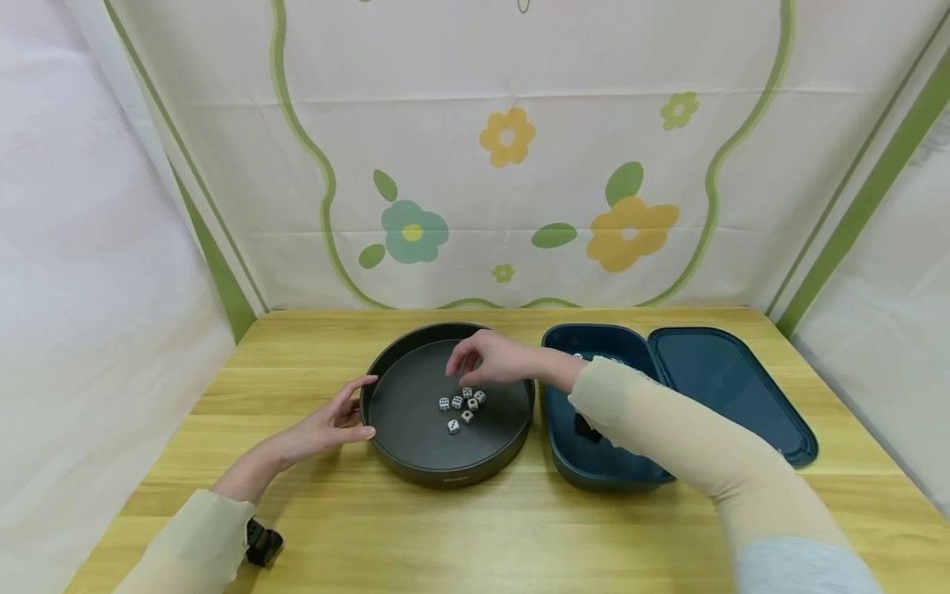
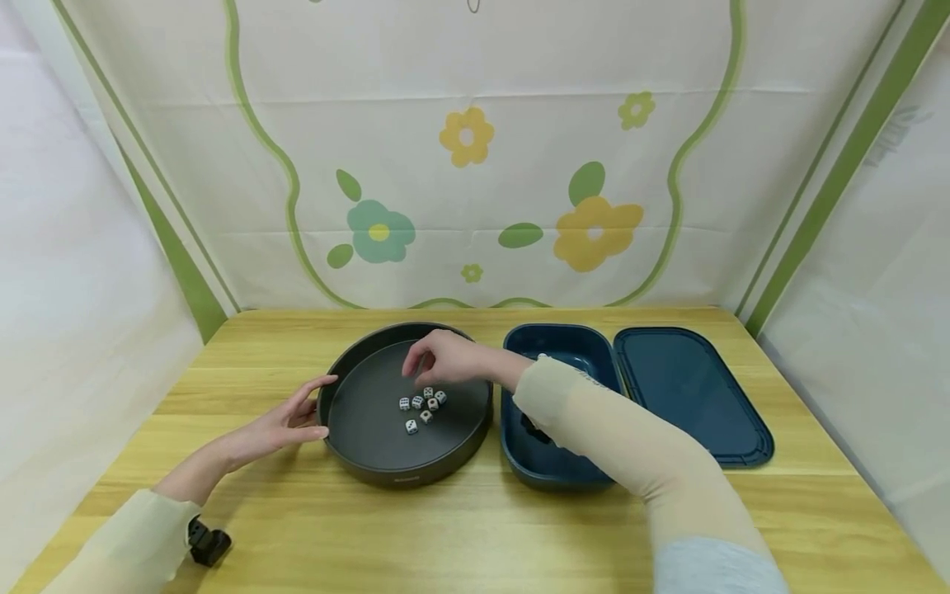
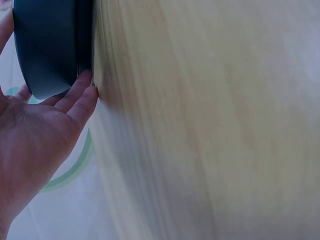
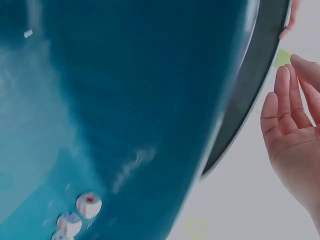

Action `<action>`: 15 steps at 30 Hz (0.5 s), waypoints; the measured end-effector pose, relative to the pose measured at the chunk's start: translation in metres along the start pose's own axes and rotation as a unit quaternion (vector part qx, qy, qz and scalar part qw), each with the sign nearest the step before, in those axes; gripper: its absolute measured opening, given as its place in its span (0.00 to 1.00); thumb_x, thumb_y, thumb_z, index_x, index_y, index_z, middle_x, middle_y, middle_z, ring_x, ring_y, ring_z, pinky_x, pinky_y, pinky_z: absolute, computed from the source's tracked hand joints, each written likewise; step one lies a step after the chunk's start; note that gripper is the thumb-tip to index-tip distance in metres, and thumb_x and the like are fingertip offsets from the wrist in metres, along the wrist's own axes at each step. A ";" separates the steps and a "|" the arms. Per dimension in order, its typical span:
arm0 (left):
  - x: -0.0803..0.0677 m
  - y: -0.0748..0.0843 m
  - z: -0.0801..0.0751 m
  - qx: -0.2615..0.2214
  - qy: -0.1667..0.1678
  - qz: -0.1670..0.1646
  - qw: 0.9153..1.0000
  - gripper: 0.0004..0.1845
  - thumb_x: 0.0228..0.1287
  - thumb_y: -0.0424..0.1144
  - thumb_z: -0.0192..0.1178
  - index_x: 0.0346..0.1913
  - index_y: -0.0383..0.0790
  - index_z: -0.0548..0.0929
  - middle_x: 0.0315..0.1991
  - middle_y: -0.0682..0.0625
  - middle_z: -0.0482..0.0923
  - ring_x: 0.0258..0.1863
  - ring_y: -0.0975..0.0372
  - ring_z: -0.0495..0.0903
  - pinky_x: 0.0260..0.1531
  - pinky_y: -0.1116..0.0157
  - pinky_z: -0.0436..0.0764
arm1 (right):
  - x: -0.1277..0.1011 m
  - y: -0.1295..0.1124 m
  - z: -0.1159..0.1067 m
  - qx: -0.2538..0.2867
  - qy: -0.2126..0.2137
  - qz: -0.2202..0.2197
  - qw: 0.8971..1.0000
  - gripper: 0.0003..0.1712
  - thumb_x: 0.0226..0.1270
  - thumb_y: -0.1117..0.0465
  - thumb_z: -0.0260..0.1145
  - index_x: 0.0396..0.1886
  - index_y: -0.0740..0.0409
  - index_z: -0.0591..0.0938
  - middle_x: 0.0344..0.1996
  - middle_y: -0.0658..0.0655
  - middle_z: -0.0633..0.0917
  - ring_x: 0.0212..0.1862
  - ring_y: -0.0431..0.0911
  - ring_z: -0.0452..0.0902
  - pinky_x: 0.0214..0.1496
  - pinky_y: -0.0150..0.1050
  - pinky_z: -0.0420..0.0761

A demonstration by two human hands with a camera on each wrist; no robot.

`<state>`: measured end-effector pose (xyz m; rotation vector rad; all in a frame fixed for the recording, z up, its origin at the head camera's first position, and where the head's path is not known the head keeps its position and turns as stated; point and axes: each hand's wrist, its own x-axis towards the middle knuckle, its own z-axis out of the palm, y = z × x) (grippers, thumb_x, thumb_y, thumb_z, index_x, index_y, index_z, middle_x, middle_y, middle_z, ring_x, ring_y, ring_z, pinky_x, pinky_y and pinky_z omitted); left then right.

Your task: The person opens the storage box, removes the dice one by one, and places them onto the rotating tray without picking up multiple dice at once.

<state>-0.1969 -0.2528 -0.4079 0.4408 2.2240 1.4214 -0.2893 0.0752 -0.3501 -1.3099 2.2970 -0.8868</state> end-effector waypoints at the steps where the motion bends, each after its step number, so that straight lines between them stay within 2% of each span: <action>1: 0.000 0.000 0.000 0.000 0.000 0.000 1.000 0.44 0.70 0.41 0.59 0.78 0.51 0.42 0.75 0.31 0.37 0.72 0.36 0.43 0.64 0.38 0.53 | -0.003 0.000 -0.002 0.004 0.002 0.002 1.000 0.12 0.65 0.69 0.67 0.47 0.65 0.84 0.45 0.58 0.84 0.42 0.40 0.79 0.46 0.32 0.78; 7: 0.000 -0.001 -0.001 -0.001 0.000 0.002 1.000 0.44 0.70 0.41 0.60 0.78 0.51 0.42 0.75 0.30 0.37 0.72 0.36 0.43 0.64 0.39 0.54 | -0.027 0.004 -0.016 0.020 0.016 0.018 1.000 0.11 0.65 0.69 0.67 0.47 0.62 0.84 0.46 0.60 0.83 0.42 0.41 0.79 0.46 0.36 0.79; 15: 0.000 -0.001 0.000 0.004 0.002 0.001 1.000 0.44 0.70 0.41 0.60 0.78 0.52 0.42 0.75 0.30 0.36 0.72 0.35 0.43 0.64 0.38 0.53 | -0.067 0.017 -0.035 0.028 0.052 0.041 0.997 0.09 0.65 0.69 0.66 0.45 0.61 0.85 0.43 0.60 0.84 0.40 0.45 0.80 0.40 0.39 0.80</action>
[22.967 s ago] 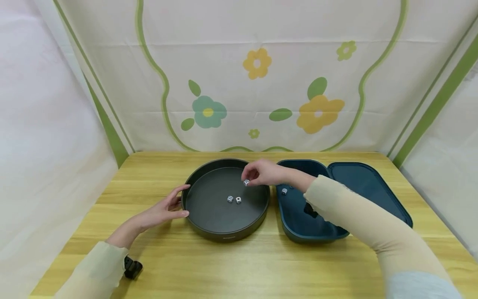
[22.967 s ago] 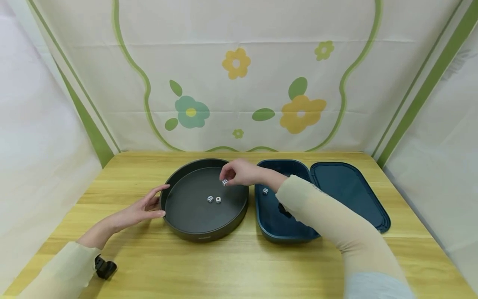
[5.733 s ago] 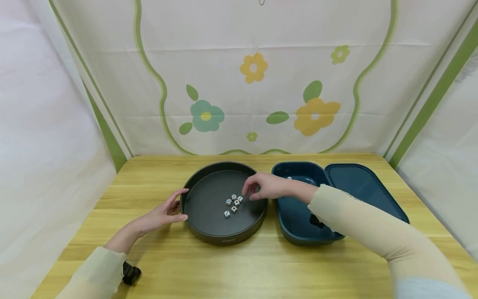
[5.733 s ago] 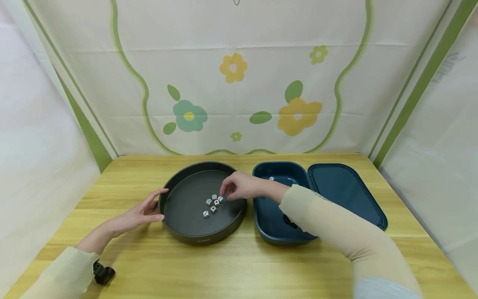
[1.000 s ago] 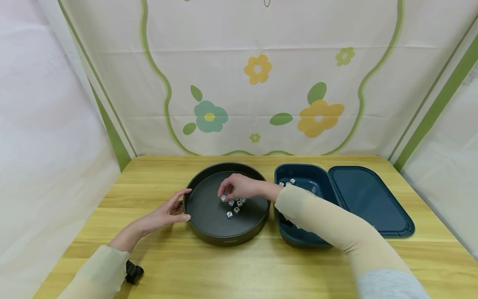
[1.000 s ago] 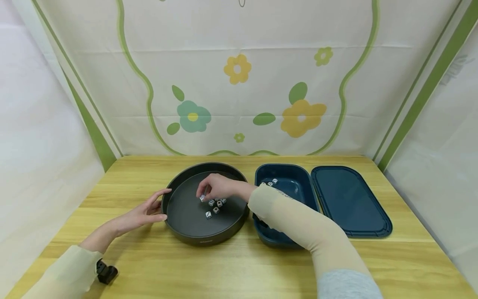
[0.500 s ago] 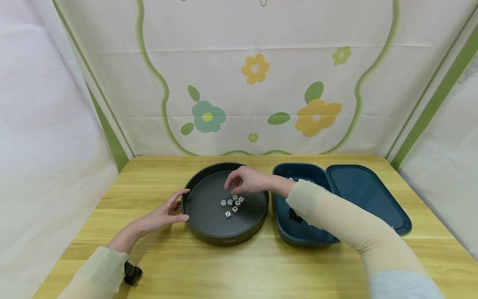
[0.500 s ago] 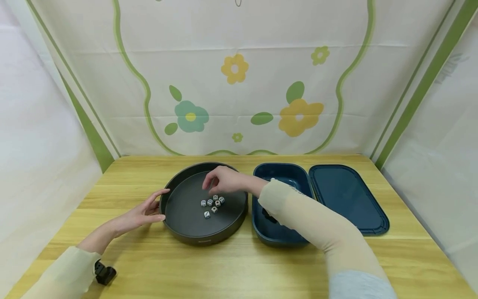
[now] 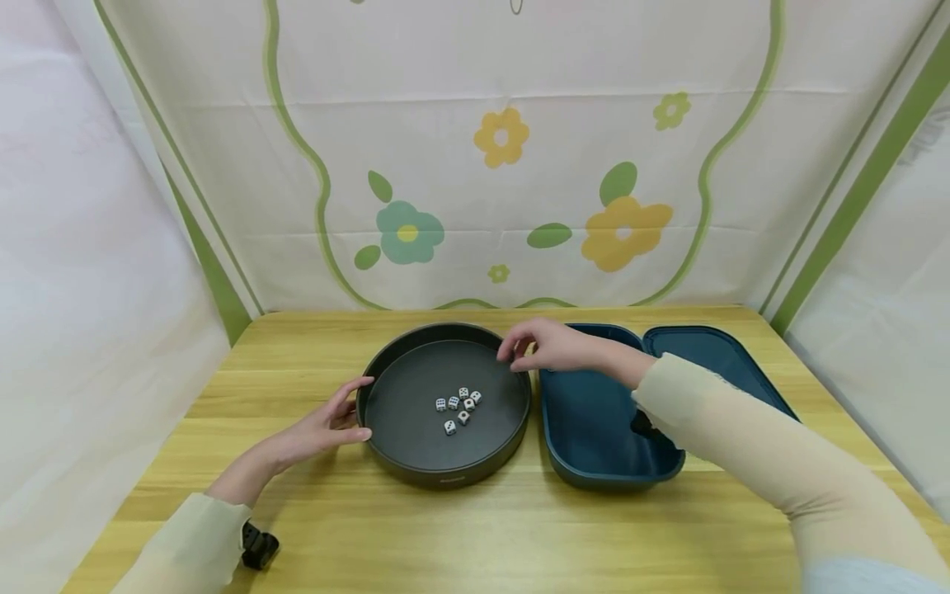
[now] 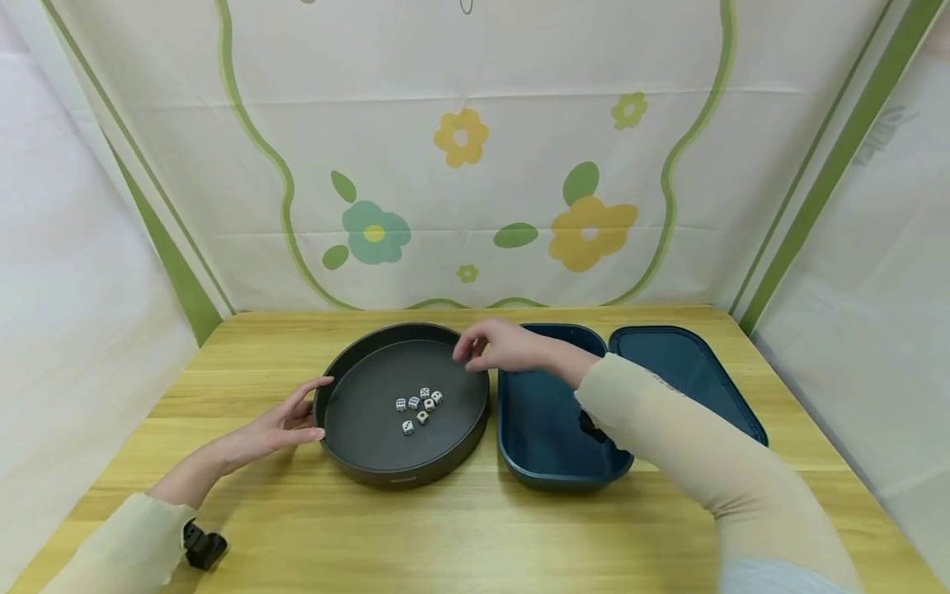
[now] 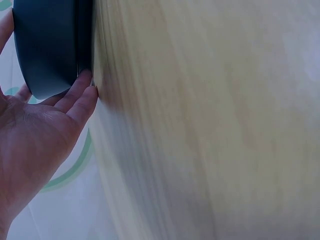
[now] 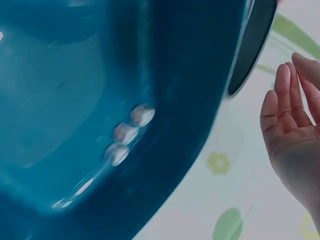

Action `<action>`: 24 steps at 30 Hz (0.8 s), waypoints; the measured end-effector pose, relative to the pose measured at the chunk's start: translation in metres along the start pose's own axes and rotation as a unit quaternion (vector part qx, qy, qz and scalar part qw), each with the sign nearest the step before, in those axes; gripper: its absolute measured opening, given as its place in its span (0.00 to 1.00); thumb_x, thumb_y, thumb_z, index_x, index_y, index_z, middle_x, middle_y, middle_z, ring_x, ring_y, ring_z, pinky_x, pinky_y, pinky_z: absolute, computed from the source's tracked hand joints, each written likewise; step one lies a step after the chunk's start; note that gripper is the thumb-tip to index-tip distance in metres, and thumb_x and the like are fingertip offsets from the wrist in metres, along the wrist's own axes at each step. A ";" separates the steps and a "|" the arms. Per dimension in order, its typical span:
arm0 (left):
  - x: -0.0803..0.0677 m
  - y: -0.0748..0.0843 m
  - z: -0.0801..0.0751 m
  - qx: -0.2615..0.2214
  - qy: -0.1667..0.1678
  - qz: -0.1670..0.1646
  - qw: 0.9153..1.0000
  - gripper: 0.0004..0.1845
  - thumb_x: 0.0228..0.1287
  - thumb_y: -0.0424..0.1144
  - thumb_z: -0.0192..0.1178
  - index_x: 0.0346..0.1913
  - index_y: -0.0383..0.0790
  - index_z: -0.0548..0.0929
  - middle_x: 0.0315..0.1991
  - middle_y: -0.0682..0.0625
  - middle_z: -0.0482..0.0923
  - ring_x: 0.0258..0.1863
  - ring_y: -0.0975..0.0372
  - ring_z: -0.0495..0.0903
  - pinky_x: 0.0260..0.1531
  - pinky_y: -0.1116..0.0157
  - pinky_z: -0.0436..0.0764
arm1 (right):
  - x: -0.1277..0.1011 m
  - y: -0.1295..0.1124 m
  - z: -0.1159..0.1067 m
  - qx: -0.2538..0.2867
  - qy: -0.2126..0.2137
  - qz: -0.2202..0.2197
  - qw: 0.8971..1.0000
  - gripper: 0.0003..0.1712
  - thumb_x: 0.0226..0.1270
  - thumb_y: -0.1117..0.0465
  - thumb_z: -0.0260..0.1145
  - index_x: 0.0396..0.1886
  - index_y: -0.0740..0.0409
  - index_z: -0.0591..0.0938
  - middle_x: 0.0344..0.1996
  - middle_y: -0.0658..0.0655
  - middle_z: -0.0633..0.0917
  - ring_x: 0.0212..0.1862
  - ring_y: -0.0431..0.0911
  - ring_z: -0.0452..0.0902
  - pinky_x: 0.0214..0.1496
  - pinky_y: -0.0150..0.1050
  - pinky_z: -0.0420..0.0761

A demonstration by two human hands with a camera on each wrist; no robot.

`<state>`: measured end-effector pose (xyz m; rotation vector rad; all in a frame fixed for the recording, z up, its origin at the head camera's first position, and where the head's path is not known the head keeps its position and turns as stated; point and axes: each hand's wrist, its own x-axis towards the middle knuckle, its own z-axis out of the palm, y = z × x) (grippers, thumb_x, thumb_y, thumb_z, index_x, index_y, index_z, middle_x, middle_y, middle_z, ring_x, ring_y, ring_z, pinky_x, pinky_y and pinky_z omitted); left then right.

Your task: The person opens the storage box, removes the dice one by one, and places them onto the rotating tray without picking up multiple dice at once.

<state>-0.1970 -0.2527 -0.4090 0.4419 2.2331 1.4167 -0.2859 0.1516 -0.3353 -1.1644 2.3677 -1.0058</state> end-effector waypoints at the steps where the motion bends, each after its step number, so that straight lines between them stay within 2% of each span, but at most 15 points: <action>1: 0.000 0.000 0.000 0.001 0.000 0.000 1.000 0.44 0.70 0.41 0.60 0.78 0.52 0.42 0.75 0.30 0.36 0.72 0.35 0.43 0.64 0.38 0.53 | -0.005 0.004 -0.002 0.002 0.003 0.002 1.000 0.09 0.65 0.69 0.66 0.45 0.62 0.85 0.43 0.60 0.84 0.40 0.45 0.80 0.38 0.39 0.80; 4: 0.000 -0.001 0.000 0.000 -0.001 0.000 1.000 0.44 0.70 0.41 0.60 0.78 0.52 0.42 0.75 0.30 0.36 0.72 0.36 0.43 0.64 0.38 0.53 | -0.019 0.017 -0.009 0.009 0.013 0.013 1.000 0.09 0.65 0.70 0.66 0.44 0.65 0.84 0.40 0.59 0.84 0.38 0.47 0.80 0.36 0.39 0.80; 7: 0.000 -0.001 -0.001 0.000 -0.001 -0.001 1.000 0.44 0.70 0.41 0.60 0.78 0.52 0.42 0.74 0.29 0.37 0.72 0.36 0.43 0.64 0.38 0.53 | -0.032 0.030 -0.014 0.005 0.023 0.030 0.999 0.09 0.65 0.70 0.66 0.44 0.65 0.84 0.39 0.58 0.84 0.37 0.47 0.79 0.38 0.39 0.79; 15: -0.001 -0.002 -0.002 0.000 0.003 -0.004 1.000 0.44 0.70 0.42 0.60 0.78 0.52 0.42 0.74 0.30 0.38 0.72 0.36 0.44 0.64 0.39 0.54 | -0.057 0.059 -0.022 -0.017 0.032 0.086 0.996 0.13 0.67 0.69 0.65 0.49 0.68 0.82 0.44 0.64 0.82 0.40 0.46 0.79 0.42 0.39 0.79; 21: -0.004 -0.002 -0.002 0.002 0.004 -0.004 1.000 0.44 0.70 0.41 0.60 0.78 0.52 0.42 0.74 0.29 0.37 0.71 0.35 0.44 0.63 0.38 0.54 | -0.065 0.078 -0.020 -0.039 0.023 0.113 0.993 0.21 0.66 0.67 0.66 0.58 0.69 0.77 0.53 0.66 0.79 0.48 0.54 0.78 0.44 0.42 0.80; 24: -0.005 -0.001 -0.002 0.000 0.003 -0.003 1.000 0.44 0.70 0.41 0.60 0.78 0.52 0.42 0.74 0.29 0.38 0.71 0.35 0.44 0.63 0.38 0.55 | -0.066 0.085 -0.017 -0.053 0.018 0.115 0.992 0.25 0.66 0.66 0.67 0.61 0.70 0.74 0.57 0.68 0.77 0.53 0.60 0.75 0.49 0.47 0.78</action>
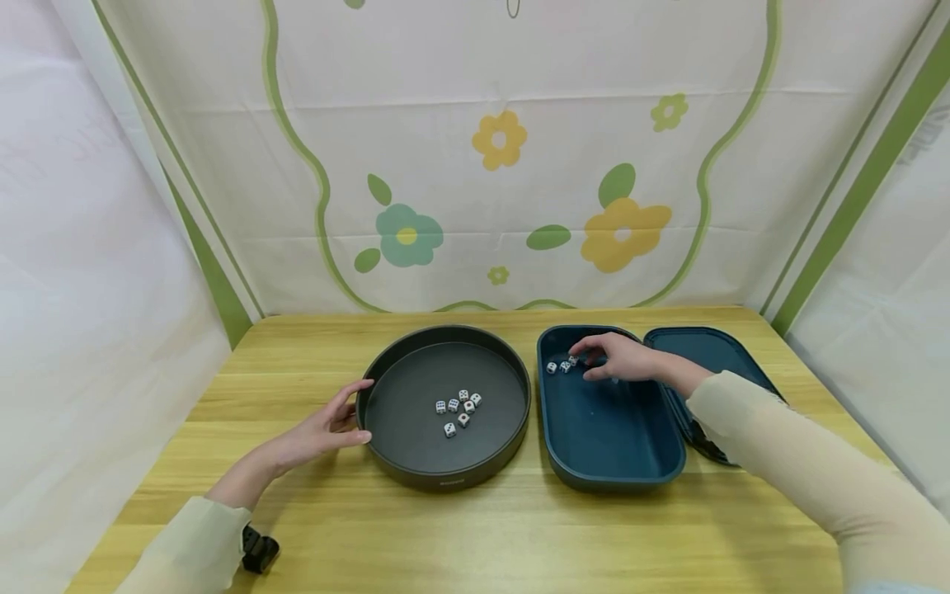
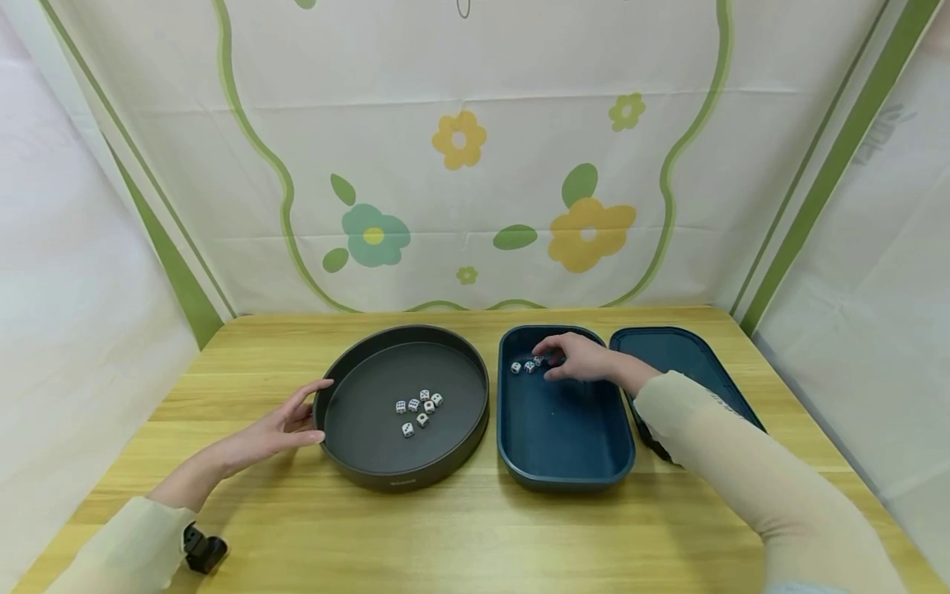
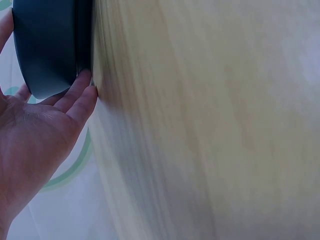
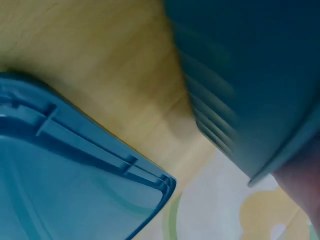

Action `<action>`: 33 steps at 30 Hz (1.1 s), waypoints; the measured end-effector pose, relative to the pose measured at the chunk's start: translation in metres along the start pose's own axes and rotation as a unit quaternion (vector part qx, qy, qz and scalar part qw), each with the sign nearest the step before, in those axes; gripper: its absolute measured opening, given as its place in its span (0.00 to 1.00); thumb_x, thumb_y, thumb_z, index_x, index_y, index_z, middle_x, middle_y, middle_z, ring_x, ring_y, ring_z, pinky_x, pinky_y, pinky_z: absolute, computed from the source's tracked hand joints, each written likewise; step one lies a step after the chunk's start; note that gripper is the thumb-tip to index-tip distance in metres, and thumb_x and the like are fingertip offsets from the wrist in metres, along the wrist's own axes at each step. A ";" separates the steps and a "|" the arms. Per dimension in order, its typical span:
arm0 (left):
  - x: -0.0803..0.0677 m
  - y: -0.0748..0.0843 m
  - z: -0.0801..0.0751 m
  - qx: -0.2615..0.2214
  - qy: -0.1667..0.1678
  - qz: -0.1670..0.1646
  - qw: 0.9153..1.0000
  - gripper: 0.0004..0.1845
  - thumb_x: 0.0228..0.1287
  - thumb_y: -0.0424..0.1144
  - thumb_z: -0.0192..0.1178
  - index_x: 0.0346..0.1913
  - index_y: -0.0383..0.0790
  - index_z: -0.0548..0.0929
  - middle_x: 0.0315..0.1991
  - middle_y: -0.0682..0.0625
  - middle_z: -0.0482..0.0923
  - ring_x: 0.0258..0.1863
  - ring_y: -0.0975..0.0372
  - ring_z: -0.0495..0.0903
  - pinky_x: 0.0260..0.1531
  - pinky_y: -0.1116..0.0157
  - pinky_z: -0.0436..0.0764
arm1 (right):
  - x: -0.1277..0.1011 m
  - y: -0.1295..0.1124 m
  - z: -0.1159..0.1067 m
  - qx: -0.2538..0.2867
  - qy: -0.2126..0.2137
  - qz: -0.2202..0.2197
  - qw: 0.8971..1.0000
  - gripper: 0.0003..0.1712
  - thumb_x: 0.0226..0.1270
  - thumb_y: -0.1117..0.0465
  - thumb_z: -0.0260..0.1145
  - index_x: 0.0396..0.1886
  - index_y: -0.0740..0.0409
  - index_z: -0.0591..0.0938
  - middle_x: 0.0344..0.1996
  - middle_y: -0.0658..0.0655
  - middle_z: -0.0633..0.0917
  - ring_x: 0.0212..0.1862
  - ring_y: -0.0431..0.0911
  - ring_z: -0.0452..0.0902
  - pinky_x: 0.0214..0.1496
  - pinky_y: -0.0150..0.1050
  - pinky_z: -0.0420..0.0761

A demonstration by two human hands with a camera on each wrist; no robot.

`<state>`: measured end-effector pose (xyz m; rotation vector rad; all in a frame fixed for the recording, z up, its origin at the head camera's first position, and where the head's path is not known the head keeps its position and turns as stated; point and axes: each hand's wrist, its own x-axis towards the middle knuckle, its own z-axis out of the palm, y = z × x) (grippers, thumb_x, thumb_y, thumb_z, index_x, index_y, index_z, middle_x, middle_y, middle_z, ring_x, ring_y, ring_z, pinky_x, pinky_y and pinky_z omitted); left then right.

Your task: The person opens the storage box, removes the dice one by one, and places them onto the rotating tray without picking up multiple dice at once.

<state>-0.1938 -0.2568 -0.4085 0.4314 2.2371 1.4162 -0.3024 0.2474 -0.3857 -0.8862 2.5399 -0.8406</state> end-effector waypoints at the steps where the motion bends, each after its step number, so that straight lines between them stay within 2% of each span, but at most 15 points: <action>1: 0.000 0.000 0.000 -0.002 0.000 0.000 1.000 0.44 0.70 0.41 0.60 0.78 0.52 0.42 0.74 0.29 0.38 0.71 0.35 0.44 0.63 0.38 0.55 | 0.000 0.002 0.001 -0.002 0.000 0.001 1.000 0.26 0.66 0.66 0.66 0.61 0.70 0.73 0.57 0.68 0.76 0.55 0.61 0.74 0.51 0.49 0.78; 5: -0.001 0.001 0.001 -0.004 -0.001 0.001 1.000 0.44 0.70 0.41 0.59 0.78 0.51 0.42 0.75 0.30 0.37 0.72 0.36 0.43 0.63 0.38 0.54 | 0.004 0.006 0.005 -0.002 0.001 0.000 1.000 0.27 0.67 0.66 0.66 0.63 0.71 0.72 0.60 0.71 0.74 0.61 0.65 0.70 0.57 0.54 0.74; 9: -0.001 0.001 0.001 -0.005 -0.003 0.001 1.000 0.44 0.70 0.41 0.59 0.78 0.52 0.42 0.75 0.30 0.36 0.72 0.36 0.42 0.63 0.37 0.54 | 0.006 0.009 0.008 -0.012 0.001 -0.006 1.000 0.26 0.67 0.66 0.66 0.63 0.71 0.72 0.59 0.70 0.75 0.61 0.65 0.70 0.57 0.56 0.73; 13: 0.000 0.001 0.001 -0.004 -0.001 0.004 1.000 0.44 0.70 0.41 0.59 0.78 0.51 0.42 0.75 0.30 0.37 0.72 0.36 0.43 0.64 0.38 0.53 | 0.006 0.011 0.009 -0.016 0.009 -0.011 1.000 0.22 0.66 0.67 0.66 0.58 0.70 0.76 0.54 0.66 0.79 0.56 0.61 0.75 0.53 0.51 0.77; 19: 0.003 -0.001 0.001 0.000 0.002 0.009 1.000 0.43 0.70 0.41 0.59 0.78 0.50 0.42 0.74 0.29 0.38 0.71 0.36 0.45 0.65 0.40 0.52 | 0.007 0.014 0.012 0.010 0.006 0.001 1.000 0.13 0.63 0.72 0.66 0.48 0.65 0.83 0.43 0.57 0.84 0.43 0.48 0.80 0.43 0.40 0.80; 25: 0.004 -0.001 0.001 -0.003 0.001 0.007 1.000 0.44 0.70 0.41 0.60 0.78 0.50 0.43 0.74 0.28 0.38 0.71 0.36 0.45 0.65 0.40 0.51 | 0.008 0.016 0.016 0.015 0.000 0.002 1.000 0.10 0.61 0.72 0.67 0.42 0.63 0.85 0.38 0.52 0.84 0.37 0.43 0.78 0.40 0.39 0.79; 33: 0.006 -0.003 0.000 -0.004 -0.003 0.007 1.000 0.44 0.70 0.41 0.60 0.78 0.50 0.42 0.74 0.28 0.40 0.71 0.36 0.46 0.65 0.40 0.52 | 0.007 0.014 0.016 0.015 0.001 0.001 1.000 0.08 0.61 0.72 0.67 0.40 0.62 0.85 0.37 0.51 0.83 0.36 0.42 0.77 0.39 0.38 0.78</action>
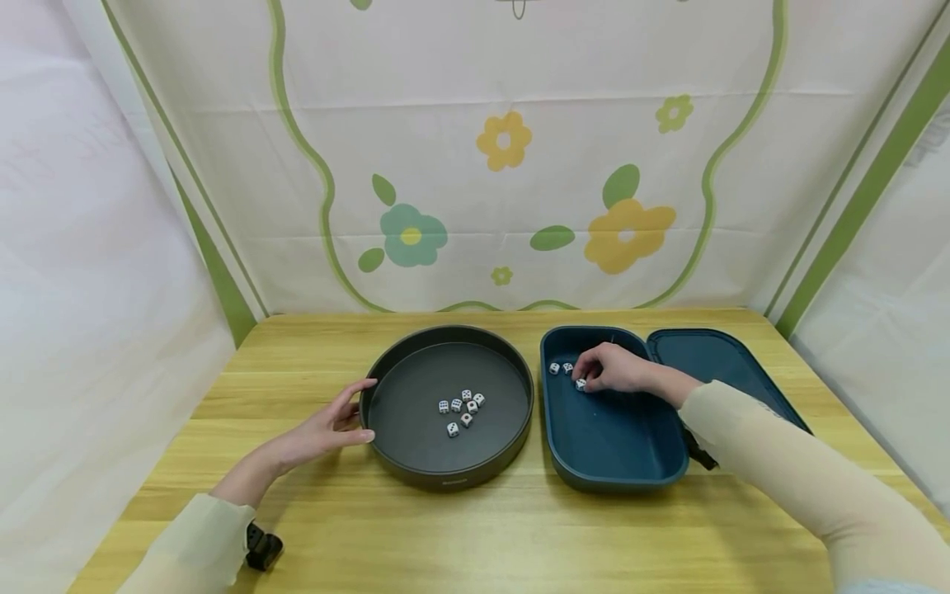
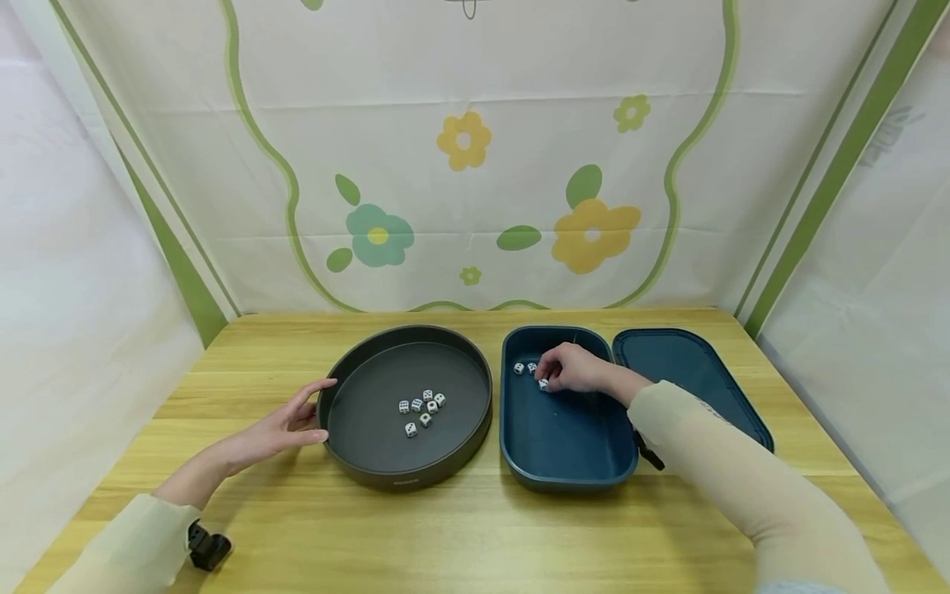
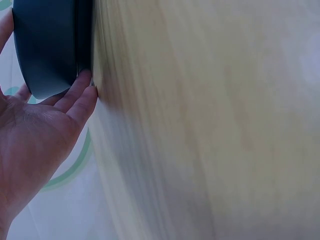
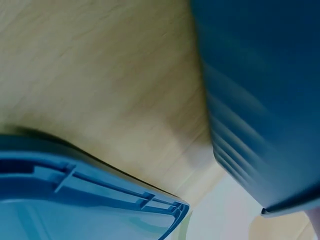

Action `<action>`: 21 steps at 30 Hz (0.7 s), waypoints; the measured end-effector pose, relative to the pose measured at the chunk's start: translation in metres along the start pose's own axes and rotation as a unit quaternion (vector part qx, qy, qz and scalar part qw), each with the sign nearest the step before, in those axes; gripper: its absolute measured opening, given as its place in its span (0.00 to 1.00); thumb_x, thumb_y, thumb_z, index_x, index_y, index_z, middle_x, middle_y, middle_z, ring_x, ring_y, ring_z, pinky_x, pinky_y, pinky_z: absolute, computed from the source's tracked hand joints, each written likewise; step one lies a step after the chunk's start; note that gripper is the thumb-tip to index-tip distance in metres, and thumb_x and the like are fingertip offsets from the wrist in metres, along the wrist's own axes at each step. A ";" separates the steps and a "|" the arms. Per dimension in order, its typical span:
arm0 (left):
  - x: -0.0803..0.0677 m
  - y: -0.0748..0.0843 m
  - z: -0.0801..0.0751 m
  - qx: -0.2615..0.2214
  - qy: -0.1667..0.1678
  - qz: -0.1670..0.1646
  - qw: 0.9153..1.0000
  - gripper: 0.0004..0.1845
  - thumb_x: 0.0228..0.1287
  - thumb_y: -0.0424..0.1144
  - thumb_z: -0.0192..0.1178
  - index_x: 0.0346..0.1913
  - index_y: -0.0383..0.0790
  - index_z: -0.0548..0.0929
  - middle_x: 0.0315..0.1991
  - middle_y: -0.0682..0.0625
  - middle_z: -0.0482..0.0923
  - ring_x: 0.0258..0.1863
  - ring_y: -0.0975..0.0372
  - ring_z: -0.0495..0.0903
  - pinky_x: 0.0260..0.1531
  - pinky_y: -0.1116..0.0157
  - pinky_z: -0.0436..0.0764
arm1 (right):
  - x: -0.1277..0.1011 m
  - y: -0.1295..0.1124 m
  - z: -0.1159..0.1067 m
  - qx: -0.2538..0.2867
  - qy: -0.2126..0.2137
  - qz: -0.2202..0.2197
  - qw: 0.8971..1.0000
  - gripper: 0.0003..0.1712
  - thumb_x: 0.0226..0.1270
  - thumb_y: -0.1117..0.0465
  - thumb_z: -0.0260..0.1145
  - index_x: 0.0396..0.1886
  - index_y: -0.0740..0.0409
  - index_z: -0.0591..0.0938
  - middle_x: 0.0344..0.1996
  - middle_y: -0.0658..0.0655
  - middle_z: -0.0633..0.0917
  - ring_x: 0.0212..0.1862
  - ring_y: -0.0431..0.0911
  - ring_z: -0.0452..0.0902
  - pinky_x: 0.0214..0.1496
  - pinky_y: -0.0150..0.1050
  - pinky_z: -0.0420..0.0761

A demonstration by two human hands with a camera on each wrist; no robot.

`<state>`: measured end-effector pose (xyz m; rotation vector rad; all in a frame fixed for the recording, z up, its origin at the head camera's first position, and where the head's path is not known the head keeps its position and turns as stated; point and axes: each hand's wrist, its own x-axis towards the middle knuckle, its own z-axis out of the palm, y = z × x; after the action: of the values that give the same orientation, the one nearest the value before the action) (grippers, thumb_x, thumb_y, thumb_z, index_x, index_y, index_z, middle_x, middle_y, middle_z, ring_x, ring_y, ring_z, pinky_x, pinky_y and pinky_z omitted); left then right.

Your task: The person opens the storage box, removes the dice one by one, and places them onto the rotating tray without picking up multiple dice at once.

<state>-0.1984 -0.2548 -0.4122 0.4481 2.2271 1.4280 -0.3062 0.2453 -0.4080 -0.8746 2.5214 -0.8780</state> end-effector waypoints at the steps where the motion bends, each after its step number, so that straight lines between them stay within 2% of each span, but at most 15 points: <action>1: 0.000 0.000 0.000 0.000 -0.001 0.000 1.000 0.44 0.70 0.41 0.60 0.78 0.50 0.42 0.74 0.28 0.40 0.71 0.36 0.46 0.65 0.40 0.53 | -0.001 -0.001 -0.001 0.001 0.001 -0.002 1.000 0.08 0.61 0.72 0.67 0.40 0.62 0.85 0.37 0.51 0.83 0.36 0.42 0.77 0.40 0.38 0.78; 11: 0.000 0.003 0.000 0.004 0.002 -0.002 1.000 0.44 0.70 0.41 0.59 0.78 0.50 0.42 0.74 0.29 0.39 0.71 0.35 0.45 0.64 0.39 0.54 | -0.008 -0.026 -0.013 0.008 0.018 -0.019 1.000 0.08 0.62 0.70 0.68 0.41 0.63 0.85 0.37 0.51 0.84 0.38 0.44 0.79 0.42 0.37 0.80; 21: -0.001 0.003 0.000 0.000 0.002 -0.004 1.000 0.44 0.70 0.41 0.60 0.78 0.51 0.42 0.74 0.28 0.39 0.71 0.36 0.45 0.64 0.40 0.54 | -0.005 -0.063 -0.025 0.022 0.014 -0.037 0.999 0.08 0.64 0.70 0.67 0.43 0.65 0.83 0.37 0.52 0.83 0.38 0.45 0.78 0.42 0.37 0.80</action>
<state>-0.1977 -0.2540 -0.4094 0.4363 2.2300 1.4272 -0.2863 0.2202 -0.3480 -0.9532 2.4975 -0.9700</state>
